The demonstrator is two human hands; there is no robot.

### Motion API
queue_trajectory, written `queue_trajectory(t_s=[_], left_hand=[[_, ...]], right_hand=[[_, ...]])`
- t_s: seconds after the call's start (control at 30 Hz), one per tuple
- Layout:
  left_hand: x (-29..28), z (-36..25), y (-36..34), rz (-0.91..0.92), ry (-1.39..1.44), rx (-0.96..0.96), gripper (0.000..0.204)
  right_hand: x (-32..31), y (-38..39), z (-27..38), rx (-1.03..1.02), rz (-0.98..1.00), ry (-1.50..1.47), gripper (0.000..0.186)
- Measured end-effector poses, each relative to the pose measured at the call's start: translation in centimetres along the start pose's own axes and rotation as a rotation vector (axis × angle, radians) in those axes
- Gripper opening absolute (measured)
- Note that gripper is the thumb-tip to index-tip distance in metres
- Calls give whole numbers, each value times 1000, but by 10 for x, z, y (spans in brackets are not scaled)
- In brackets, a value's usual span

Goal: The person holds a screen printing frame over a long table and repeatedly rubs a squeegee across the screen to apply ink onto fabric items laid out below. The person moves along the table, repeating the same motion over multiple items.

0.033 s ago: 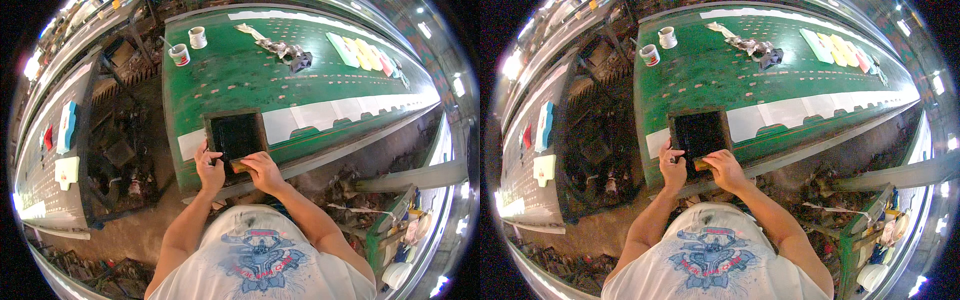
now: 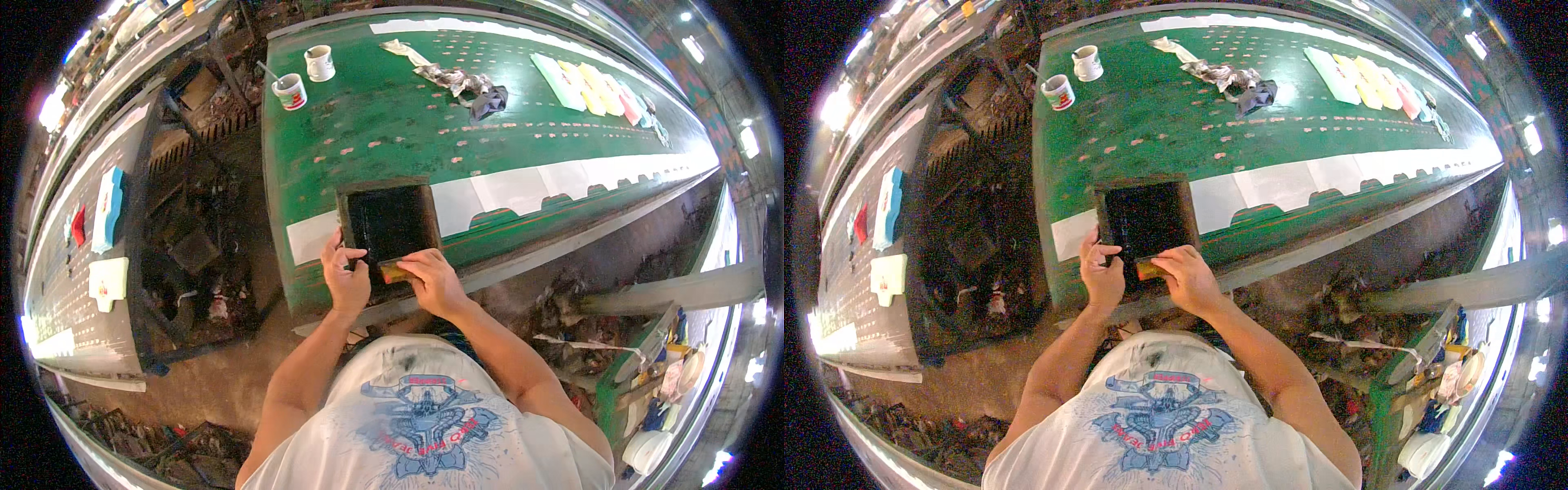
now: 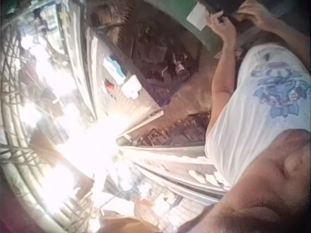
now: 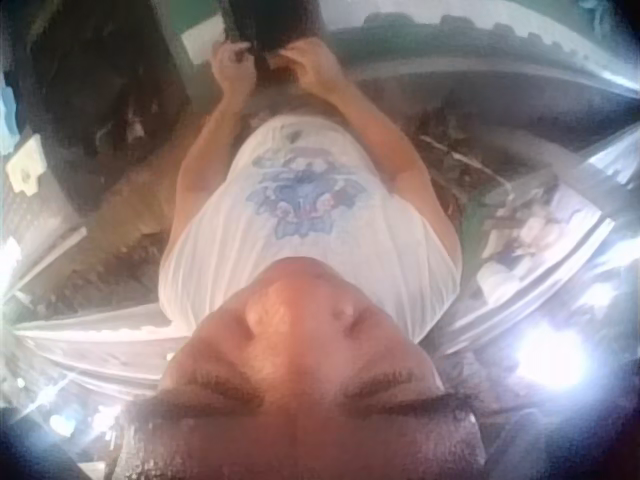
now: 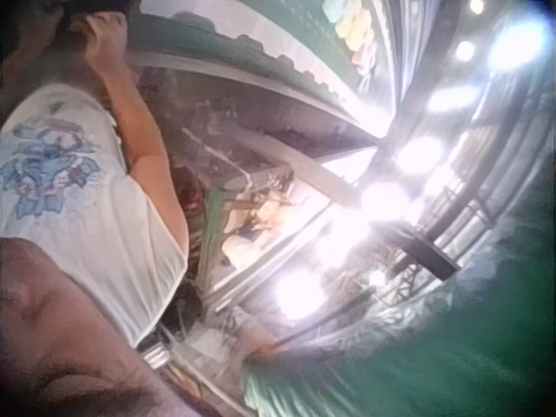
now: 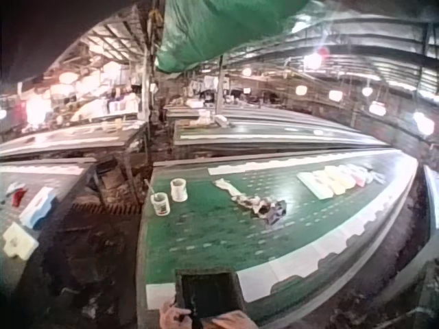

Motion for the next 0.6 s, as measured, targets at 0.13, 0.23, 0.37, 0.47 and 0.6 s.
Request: queue_trajectory(t_s=[0.13, 0.23, 0.37, 0.47, 0.6], left_hand=[[77, -16, 4, 12, 31, 0, 27], [123, -10, 14, -11, 54, -86, 27], [150, -6, 5, -52, 120, -149, 21], [158, -9, 9, -67, 137, -222, 16], [161, -13, 10, -55, 167, -256, 12]], right_hand=[[-51, 23, -52, 24, -35, -9, 38], [-79, 36, -87, 9, 4, -33, 39], [-106, 32, -116, -18, 87, -82, 40], [-115, 31, -126, -60, 142, -136, 39], [-121, 29, -132, -106, 205, -158, 37]])
Point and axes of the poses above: each hand's wrist, its own y-axis away from the middle knuckle, its own x-axis out of the palm, z = x × y, the point moved 5 cm from there along -y, towards the middle knuckle, and after that the axes turned 4 degrees about z, right-handed, at the moved point
